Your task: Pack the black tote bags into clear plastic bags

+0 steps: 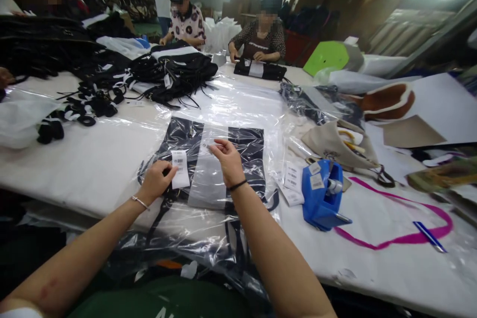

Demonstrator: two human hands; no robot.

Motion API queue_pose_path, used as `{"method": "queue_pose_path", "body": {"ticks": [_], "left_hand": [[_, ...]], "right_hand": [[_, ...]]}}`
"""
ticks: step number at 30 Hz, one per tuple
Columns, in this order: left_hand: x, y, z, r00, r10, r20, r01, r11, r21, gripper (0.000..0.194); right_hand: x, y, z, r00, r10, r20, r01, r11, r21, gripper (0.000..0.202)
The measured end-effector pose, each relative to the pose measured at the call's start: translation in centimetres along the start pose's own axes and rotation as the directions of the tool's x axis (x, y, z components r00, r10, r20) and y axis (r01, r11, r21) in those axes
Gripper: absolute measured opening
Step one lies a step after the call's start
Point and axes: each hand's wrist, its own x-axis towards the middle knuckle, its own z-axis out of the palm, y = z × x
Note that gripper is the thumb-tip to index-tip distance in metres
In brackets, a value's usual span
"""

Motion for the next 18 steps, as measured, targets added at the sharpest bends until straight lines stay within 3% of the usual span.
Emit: {"method": "queue_pose_path", "body": {"ticks": [4, 8, 12, 18], "left_hand": [[-1.8, -0.6, 1.2, 0.996, 0.088, 0.018, -0.088, 0.996, 0.021, 0.025], [-2.3, -0.7, 1.6, 0.996, 0.091, 0.005, -0.091, 0.995, -0.041, 0.024], [-2.2, -0.8, 1.6, 0.997, 0.080, -0.010, -0.080, 0.993, -0.090, 0.022], [-2.1, -1.0, 1.8, 0.998, 0.067, 0.012, -0.065, 0.991, -0.114, 0.022]], "right_hand": [[7.4, 4.5, 4.7, 0.997, 0.073, -0.012, -0.073, 0.993, -0.097, 0.038], [11.8, 8.2, 7.8, 0.994, 0.066, -0.091, -0.092, 0.941, -0.326, 0.034], [13.3, 9.8, 8.4, 0.996, 0.026, -0.091, -0.070, 0.845, -0.530, 0.035], [13.1, 10.7, 8.8, 0.991, -0.018, -0.135, -0.080, 0.725, -0.684, 0.032]]}}
